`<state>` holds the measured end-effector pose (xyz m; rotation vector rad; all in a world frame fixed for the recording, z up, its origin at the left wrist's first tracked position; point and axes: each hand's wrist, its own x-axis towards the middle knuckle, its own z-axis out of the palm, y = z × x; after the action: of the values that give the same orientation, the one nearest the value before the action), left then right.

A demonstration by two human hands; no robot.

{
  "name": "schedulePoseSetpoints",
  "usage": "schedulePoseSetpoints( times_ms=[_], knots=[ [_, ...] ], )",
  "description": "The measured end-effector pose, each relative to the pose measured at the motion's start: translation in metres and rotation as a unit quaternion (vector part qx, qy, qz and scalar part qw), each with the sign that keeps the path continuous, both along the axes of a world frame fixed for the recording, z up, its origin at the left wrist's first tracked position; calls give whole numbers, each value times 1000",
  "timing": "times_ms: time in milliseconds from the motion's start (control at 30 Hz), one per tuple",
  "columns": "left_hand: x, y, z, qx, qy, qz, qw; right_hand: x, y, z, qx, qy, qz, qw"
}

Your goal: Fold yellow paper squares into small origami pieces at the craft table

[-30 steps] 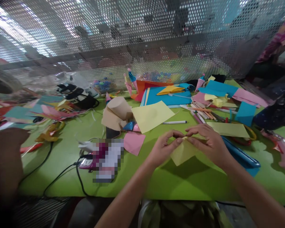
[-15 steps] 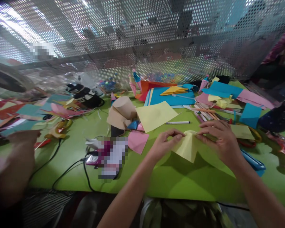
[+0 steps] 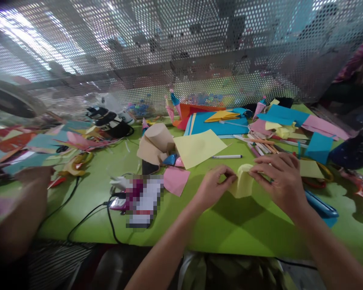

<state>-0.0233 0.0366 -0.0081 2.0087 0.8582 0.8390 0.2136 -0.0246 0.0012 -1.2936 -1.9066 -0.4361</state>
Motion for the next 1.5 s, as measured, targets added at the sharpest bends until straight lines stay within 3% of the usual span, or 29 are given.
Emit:
schedulePoseSetpoints(
  times_ms=[167,233,333,400,467,533,700,900,1133,1367,1500],
  knots=[
    [-2,2,-2,20,-14,69,997,-2,-10,2,103,57,-119,986],
    [-4,3,-4,7,-55,85,995,-2,-12,-1,96,127,-132,978],
    [-4,5,-5,-25,-119,74,990,-2,-8,-13,-76,285,-61,954],
    [-4,5,-6,-43,-141,61,987,-2,-3,-22,-201,395,7,896],
    [-4,4,-5,-50,-143,53,987,-3,2,-28,-257,473,56,841],
    [-4,4,-5,-36,-122,56,990,-4,4,-31,-271,513,83,810],
    [-4,4,-4,19,-25,77,996,-8,2,-33,-291,554,77,776],
    [-4,5,-6,-29,-54,58,996,-21,-4,-21,-336,603,88,718],
    [-1,2,-1,34,3,66,997,-33,-4,-15,-403,617,41,674],
    [2,-1,-1,59,29,77,995,-35,-4,-18,-427,684,81,587],
    [3,-2,-2,77,43,94,992,-38,-3,-18,-428,696,85,570]
  ],
)
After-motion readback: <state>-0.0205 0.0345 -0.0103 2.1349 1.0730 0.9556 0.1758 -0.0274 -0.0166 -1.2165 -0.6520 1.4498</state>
